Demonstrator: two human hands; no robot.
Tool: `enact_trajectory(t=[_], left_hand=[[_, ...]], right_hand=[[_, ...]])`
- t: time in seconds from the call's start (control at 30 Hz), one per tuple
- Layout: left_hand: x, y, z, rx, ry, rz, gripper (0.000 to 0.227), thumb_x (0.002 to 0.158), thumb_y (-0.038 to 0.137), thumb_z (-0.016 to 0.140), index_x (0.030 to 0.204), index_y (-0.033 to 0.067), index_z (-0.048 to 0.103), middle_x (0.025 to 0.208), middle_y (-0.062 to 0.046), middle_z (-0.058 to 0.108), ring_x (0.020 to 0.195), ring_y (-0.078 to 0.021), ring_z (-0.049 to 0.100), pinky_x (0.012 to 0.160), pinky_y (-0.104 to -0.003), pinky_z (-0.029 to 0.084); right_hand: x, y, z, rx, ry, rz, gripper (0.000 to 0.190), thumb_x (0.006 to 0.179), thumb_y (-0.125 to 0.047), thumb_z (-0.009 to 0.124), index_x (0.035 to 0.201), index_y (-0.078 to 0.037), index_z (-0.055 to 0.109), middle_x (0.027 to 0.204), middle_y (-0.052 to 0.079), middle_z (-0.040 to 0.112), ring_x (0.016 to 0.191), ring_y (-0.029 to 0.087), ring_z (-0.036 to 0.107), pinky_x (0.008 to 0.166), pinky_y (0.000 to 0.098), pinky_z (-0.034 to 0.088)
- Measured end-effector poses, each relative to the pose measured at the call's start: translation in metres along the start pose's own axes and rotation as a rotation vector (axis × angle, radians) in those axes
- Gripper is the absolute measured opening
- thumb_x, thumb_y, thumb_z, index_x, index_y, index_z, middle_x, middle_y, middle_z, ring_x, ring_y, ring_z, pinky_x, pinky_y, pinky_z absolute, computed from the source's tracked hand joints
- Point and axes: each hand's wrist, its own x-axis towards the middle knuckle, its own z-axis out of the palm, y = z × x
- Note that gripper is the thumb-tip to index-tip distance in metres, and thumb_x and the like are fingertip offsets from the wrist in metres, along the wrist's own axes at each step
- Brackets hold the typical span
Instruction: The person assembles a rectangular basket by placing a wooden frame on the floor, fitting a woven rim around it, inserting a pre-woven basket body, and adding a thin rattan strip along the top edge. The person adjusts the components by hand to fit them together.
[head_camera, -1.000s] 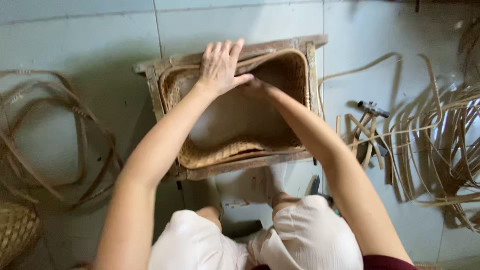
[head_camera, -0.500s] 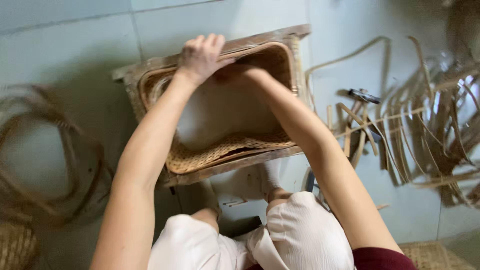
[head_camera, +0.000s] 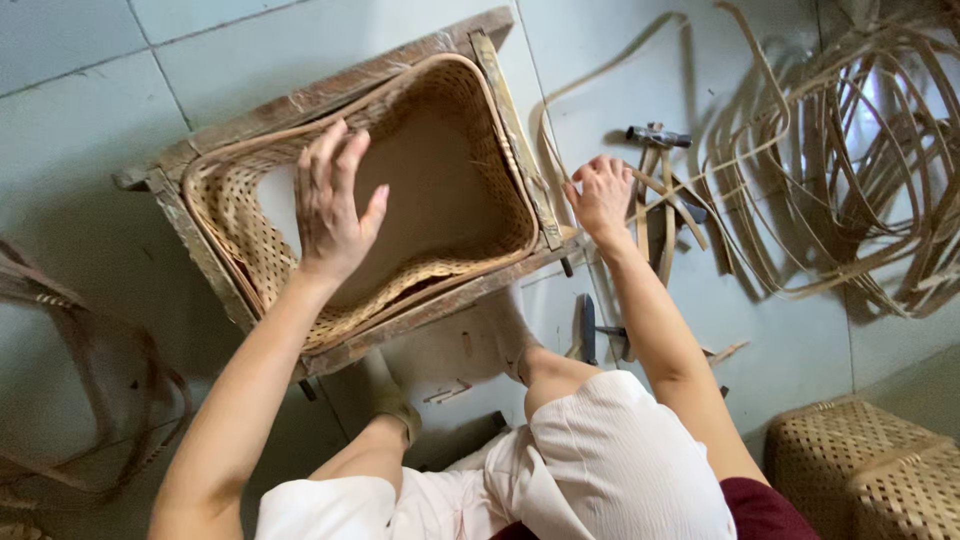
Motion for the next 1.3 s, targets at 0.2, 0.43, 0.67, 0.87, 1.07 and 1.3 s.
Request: enact_trajectory(t=[0.2,0.43,0.67,0.87,1.07,1.3], left_hand=[[-0.014,0.023,-0.015,-0.001,-0.065,0.008,0.063,0.094,0.019,0.081,0.147,0.0171,0.048,0.157,-0.016,0.04,0.147,-0.0341,0.039,0.128,-0.049,0.033],[0.008,0.048,-0.039,0.087,-0.002,0.213,0.093,0.09,0.051,0.084,0.161,0.0204,0.031,0.16,-0.02,0.032,0.147,-0.0402,0.032,0.123,-0.065,0.012],[-0.008,0.069,-0.03,-0.196,-0.477,0.051,0.044,0.108,0.036,0.058,0.15,0.0497,0.052,0.107,-0.001,0.068,0.095,-0.0181,0.068,0.093,-0.038,0.061],[-0.044,0.041,0.019,-0.474,-0.292,0.073,0.019,0.099,0.019,0.066,0.116,0.0201,0.074,0.095,-0.008,0.068,0.08,-0.0231,0.067,0.071,-0.037,0.058],[-0.041,0.032,0.033,-0.521,-0.691,-0.126,0.015,0.092,0.014,0.065,0.094,0.002,0.074,0.084,-0.016,0.065,0.079,-0.0266,0.066,0.071,-0.039,0.052],[-0.031,0.031,0.046,-0.681,-0.985,-0.526,0.035,0.103,0.018,0.061,0.086,-0.0122,0.064,0.085,-0.028,0.058,0.076,-0.0379,0.053,0.073,-0.046,0.048]], right_hand=[[0.018,0.029,-0.032,0.281,0.303,0.066,0.003,0.11,-0.004,0.062,0.108,-0.007,0.063,0.103,0.008,0.062,0.09,0.019,0.059,0.072,0.0304,0.055],[0.015,-0.037,-0.266,1.556,0.457,-0.262,0.009,0.108,-0.014,0.052,0.11,-0.009,0.059,0.08,0.001,0.055,0.052,0.006,0.041,0.039,0.0218,0.039],[0.065,-0.103,-0.263,1.826,-0.07,-0.241,0.017,0.123,-0.015,0.048,0.124,-0.004,0.061,0.083,0.006,0.061,0.043,0.002,0.041,0.037,0.0195,0.035],[0.165,-0.128,-0.214,0.907,0.087,-0.536,0.015,0.118,-0.007,0.062,0.132,-0.002,0.063,0.122,0.016,0.067,0.092,0.016,0.068,0.072,0.023,0.062],[0.181,-0.153,-0.165,0.446,0.101,-0.718,0.007,0.108,-0.019,0.079,0.111,-0.014,0.083,0.11,0.006,0.07,0.097,0.015,0.069,0.083,0.0322,0.059],[0.182,-0.178,-0.146,0.328,0.016,-0.738,0.013,0.1,-0.031,0.084,0.098,-0.019,0.081,0.104,0.003,0.07,0.091,0.016,0.066,0.071,0.0332,0.056]])
